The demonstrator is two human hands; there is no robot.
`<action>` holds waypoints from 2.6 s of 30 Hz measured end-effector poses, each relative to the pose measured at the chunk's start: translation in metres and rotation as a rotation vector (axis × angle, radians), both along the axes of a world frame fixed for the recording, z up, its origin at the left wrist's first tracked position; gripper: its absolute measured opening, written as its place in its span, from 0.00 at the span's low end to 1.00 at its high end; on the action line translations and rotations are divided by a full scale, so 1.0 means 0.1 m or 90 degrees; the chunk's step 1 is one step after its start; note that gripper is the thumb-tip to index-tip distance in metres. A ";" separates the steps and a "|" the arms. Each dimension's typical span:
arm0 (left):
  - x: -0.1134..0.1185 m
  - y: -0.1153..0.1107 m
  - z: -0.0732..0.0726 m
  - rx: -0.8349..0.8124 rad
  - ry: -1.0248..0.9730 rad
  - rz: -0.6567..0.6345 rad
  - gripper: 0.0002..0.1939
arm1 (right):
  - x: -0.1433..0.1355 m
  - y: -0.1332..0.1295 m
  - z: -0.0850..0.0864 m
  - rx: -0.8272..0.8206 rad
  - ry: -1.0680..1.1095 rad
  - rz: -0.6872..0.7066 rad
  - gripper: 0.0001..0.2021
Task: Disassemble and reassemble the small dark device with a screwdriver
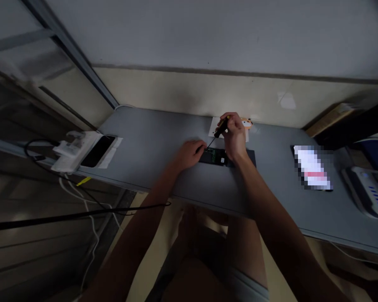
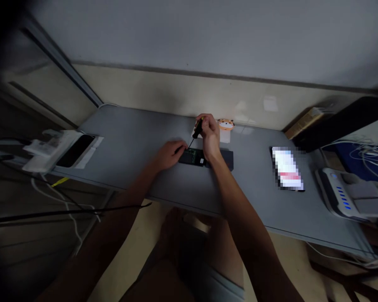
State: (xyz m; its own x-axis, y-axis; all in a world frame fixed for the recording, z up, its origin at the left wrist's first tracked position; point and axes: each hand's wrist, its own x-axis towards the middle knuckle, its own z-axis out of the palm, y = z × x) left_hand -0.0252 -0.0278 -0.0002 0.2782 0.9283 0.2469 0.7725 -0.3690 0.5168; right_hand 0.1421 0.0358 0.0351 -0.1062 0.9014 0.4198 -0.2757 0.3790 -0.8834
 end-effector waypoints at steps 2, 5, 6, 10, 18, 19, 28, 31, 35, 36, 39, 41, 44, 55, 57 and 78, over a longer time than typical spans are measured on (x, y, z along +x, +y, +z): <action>0.00 0.00 0.00 0.005 0.001 0.003 0.13 | 0.02 0.01 0.01 0.013 0.002 0.015 0.26; 0.00 0.00 0.00 0.006 -0.001 -0.001 0.13 | 0.00 0.02 0.02 -0.012 0.049 0.048 0.26; 0.00 0.00 0.00 0.006 -0.002 -0.004 0.13 | -0.02 0.01 0.02 -0.035 0.073 0.049 0.27; -0.01 0.00 0.00 0.005 -0.003 -0.007 0.13 | -0.09 -0.03 0.08 -0.124 0.185 0.034 0.27; -0.01 -0.01 -0.02 0.003 0.010 0.011 0.14 | -0.08 -0.11 0.16 -0.148 0.182 0.020 0.27; -0.01 -0.01 -0.02 0.004 0.010 0.011 0.14 | -0.08 -0.11 0.17 -0.142 0.176 0.025 0.27; 0.00 -0.01 -0.02 0.002 0.029 0.013 0.14 | -0.14 -0.14 0.16 -0.090 0.171 0.070 0.27; -0.01 -0.01 -0.02 0.004 0.030 0.013 0.14 | -0.17 -0.15 0.14 -0.073 0.163 0.058 0.26; -0.01 -0.01 -0.02 0.008 0.020 0.010 0.14 | -0.17 -0.13 0.08 -0.055 0.154 0.040 0.25; -0.01 -0.01 -0.02 0.009 0.017 0.008 0.14 | -0.16 -0.12 0.07 -0.055 0.149 0.037 0.24; -0.02 0.00 -0.03 0.011 0.012 0.002 0.14 | -0.14 -0.10 0.06 -0.056 0.144 0.031 0.24; -0.02 0.00 -0.03 0.012 0.011 0.000 0.14 | -0.13 -0.09 0.07 -0.055 0.146 0.035 0.24; -0.02 -0.01 -0.04 0.013 0.013 0.006 0.14 | -0.13 -0.10 0.12 -0.073 0.134 0.044 0.25; -0.02 -0.01 -0.05 0.010 0.028 0.007 0.15 | -0.11 -0.10 0.08 -0.077 0.163 0.050 0.22; -0.02 -0.02 -0.04 0.012 0.027 0.006 0.15 | -0.11 -0.09 0.08 -0.075 0.158 0.040 0.23; -0.02 -0.03 -0.01 -0.005 0.025 0.006 0.14 | -0.14 -0.12 0.11 -0.089 0.154 0.073 0.22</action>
